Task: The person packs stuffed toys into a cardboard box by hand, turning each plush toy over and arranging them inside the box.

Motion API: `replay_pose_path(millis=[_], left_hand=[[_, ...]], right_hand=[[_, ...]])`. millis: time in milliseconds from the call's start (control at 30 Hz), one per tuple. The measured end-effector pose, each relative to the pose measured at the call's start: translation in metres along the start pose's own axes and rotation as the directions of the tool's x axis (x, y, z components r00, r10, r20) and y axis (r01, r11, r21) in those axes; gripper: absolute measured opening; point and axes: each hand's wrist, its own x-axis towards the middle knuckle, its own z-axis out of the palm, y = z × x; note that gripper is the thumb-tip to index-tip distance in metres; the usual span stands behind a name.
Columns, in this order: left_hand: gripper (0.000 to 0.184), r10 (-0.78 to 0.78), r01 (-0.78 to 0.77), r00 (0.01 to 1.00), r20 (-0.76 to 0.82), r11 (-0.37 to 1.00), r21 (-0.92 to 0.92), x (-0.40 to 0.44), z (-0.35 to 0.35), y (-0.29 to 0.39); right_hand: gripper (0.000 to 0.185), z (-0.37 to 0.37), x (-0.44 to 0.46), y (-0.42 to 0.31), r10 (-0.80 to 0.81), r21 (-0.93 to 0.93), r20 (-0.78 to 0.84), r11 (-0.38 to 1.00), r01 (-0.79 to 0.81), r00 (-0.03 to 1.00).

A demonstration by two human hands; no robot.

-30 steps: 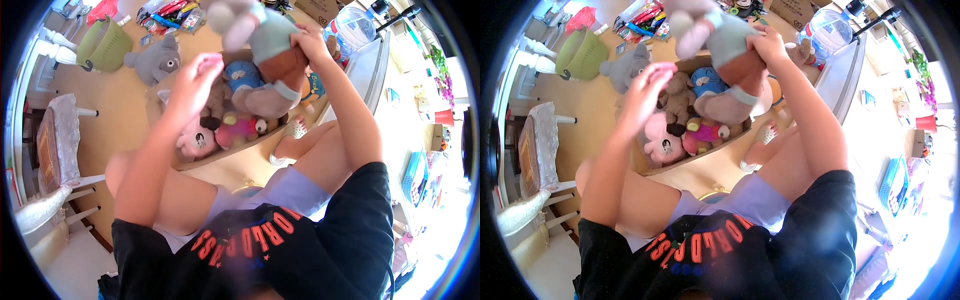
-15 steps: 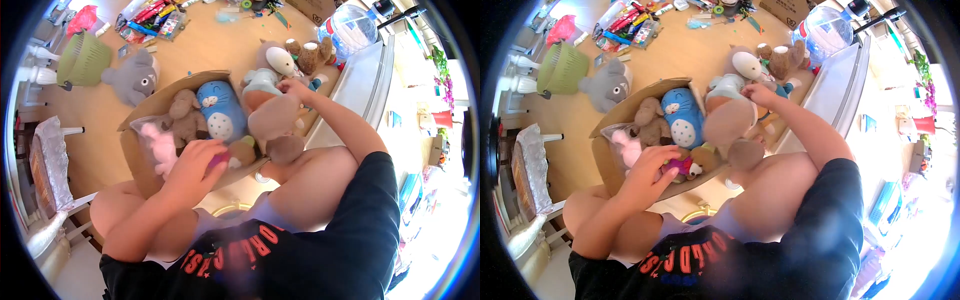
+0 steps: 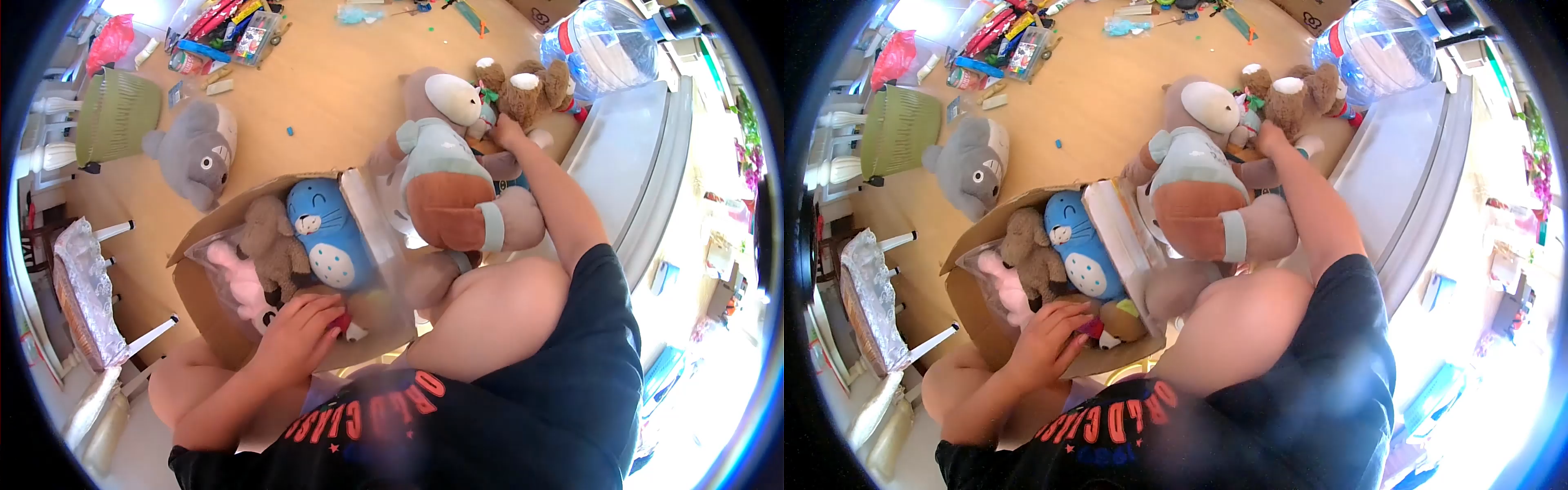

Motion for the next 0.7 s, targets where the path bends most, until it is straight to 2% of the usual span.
replay_pose_path(millis=[67, 167, 200, 300, 333, 433, 467, 567, 600, 667, 700], left_hand=[[0.031, -0.028, 0.028, 1.0, -0.007, 1.0, -0.004, 0.009, 0.004, -0.004], [0.029, -0.079, 0.079, 0.997, 0.0, 0.995, -0.062, 0.015, 0.012, -0.009], [0.028, -0.093, 0.093, 0.996, 0.01, 0.992, -0.085, 0.015, 0.012, -0.011], [0.027, -0.143, 0.145, 0.989, 0.028, 0.981, -0.131, 0.013, 0.015, -0.014], [0.027, -0.133, 0.135, 0.991, 0.024, 0.983, -0.129, 0.013, 0.013, -0.014], [0.028, -0.111, 0.111, 0.994, 0.005, 0.985, -0.133, 0.005, 0.01, -0.005], [0.028, -0.102, 0.1, 0.995, -0.008, 0.987, -0.128, 0.002, 0.01, -0.003], [0.03, -0.028, 0.024, 0.999, -0.043, 0.995, -0.096, -0.01, 0.006, 0.005], [0.03, 0.001, -0.004, 0.999, -0.045, 0.996, -0.084, -0.015, 0.005, 0.008], [0.028, 0.085, -0.092, 0.992, -0.089, 0.993, -0.073, -0.024, 0.005, 0.012], [0.026, 0.125, -0.133, 0.985, -0.115, 0.989, -0.066, -0.027, 0.005, 0.014]], right_hand=[[0.052, 0.025, 0.008, 0.009, 0.055, 0.059, 0.026, 0.997, -0.057, 0.998], [0.065, 0.003, 0.01, -0.007, 0.119, 0.05, 0.324, 0.989, -0.143, 0.939], [0.065, 0.003, 0.013, -0.004, 0.128, 0.1, 0.365, 0.979, -0.176, 0.922], [0.056, 0.029, 0.012, 0.011, 0.009, 0.163, -0.021, 0.987, -0.005, 1.0], [0.056, 0.03, 0.007, 0.011, -0.086, 0.078, -0.107, 0.992, 0.094, 0.991], [0.05, -0.011, -0.023, -0.016, -0.066, 0.239, -0.078, 0.967, 0.083, 0.995], [0.045, -0.023, -0.029, -0.024, -0.059, 0.25, -0.138, 0.964, 0.093, 0.989], [0.044, -0.068, -0.026, -0.041, 0.027, 0.393, -0.402, 0.908, 0.145, 0.915], [0.045, -0.087, -0.017, -0.045, 0.008, 0.394, -0.505, 0.892, 0.223, 0.863], [0.045, -0.139, -0.03, -0.093, 0.191, 0.567, -0.483, 0.812, 0.138, 0.855], [0.041, -0.153, -0.035, -0.116, 0.153, 0.803, -0.407, 0.531, 0.272, 0.9]])
